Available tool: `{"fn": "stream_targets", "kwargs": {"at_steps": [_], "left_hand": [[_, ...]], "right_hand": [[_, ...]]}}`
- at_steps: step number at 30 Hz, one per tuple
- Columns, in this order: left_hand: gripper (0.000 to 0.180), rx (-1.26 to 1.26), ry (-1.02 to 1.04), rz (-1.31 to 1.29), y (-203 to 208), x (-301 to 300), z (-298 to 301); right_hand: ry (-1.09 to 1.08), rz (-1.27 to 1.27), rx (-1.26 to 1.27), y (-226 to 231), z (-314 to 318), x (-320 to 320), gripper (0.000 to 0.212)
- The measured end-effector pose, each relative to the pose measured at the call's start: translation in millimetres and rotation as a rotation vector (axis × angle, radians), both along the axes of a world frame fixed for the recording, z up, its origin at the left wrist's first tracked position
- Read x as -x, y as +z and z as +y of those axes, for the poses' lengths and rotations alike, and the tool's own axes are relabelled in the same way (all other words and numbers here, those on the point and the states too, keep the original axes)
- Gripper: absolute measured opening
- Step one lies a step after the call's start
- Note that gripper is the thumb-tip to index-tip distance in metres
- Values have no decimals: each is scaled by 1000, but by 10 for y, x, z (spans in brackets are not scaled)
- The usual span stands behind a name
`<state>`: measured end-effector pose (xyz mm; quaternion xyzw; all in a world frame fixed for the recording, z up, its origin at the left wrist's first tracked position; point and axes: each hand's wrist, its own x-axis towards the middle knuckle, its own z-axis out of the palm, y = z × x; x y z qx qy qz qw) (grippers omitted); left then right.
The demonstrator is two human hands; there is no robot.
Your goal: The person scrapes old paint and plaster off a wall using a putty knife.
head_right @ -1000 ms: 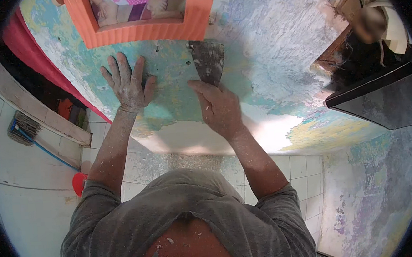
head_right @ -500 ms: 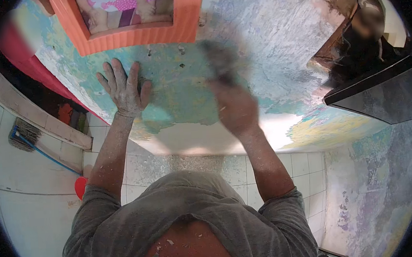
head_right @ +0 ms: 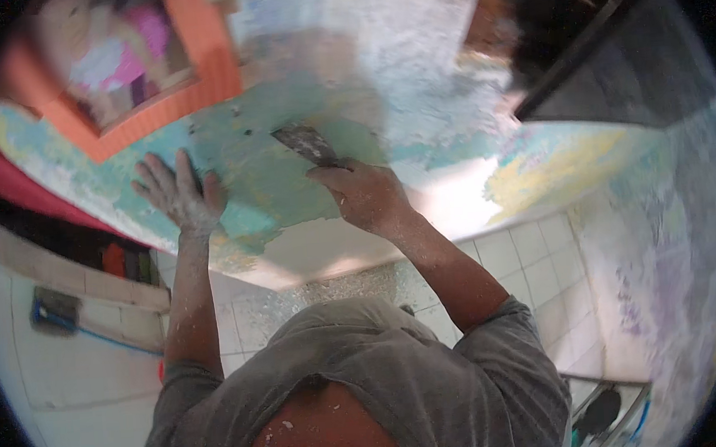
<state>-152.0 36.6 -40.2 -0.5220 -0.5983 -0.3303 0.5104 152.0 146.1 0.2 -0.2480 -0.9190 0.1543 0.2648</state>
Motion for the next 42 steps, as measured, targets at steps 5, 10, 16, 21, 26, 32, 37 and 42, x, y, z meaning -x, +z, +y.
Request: {"fn": "stream_targets", "kwargs": {"at_steps": [5,10,16,21,26,32,37,42], "left_hand": [[57,-14,0,83,-3,4,3],[60,1,-17,-32,-301,-101,50],[65,340,-179,-81,-690,-928,224],[58,347,-429,-63,-111,-1440,616],[42,282,-313,102,123,-1352,837],[34,241,-241,249,73,-1343,882],[36,236,-261,255,92,-1369,909],[37,245,-263,267,73,-1329,895]], "right_hand": [[-212,429,97,-941,89,-652,27],[-407,217,515,-950,-392,-1173,59],[-477,816,784,-679,-39,-1389,80],[-328,1206,1068,-825,209,-1185,73],[-422,1136,1131,-956,-26,-976,65],[-455,990,1077,-913,-118,-1065,60],[-438,1063,1155,-930,-24,-984,60],[-335,1016,935,-1036,-165,-937,62]]}}
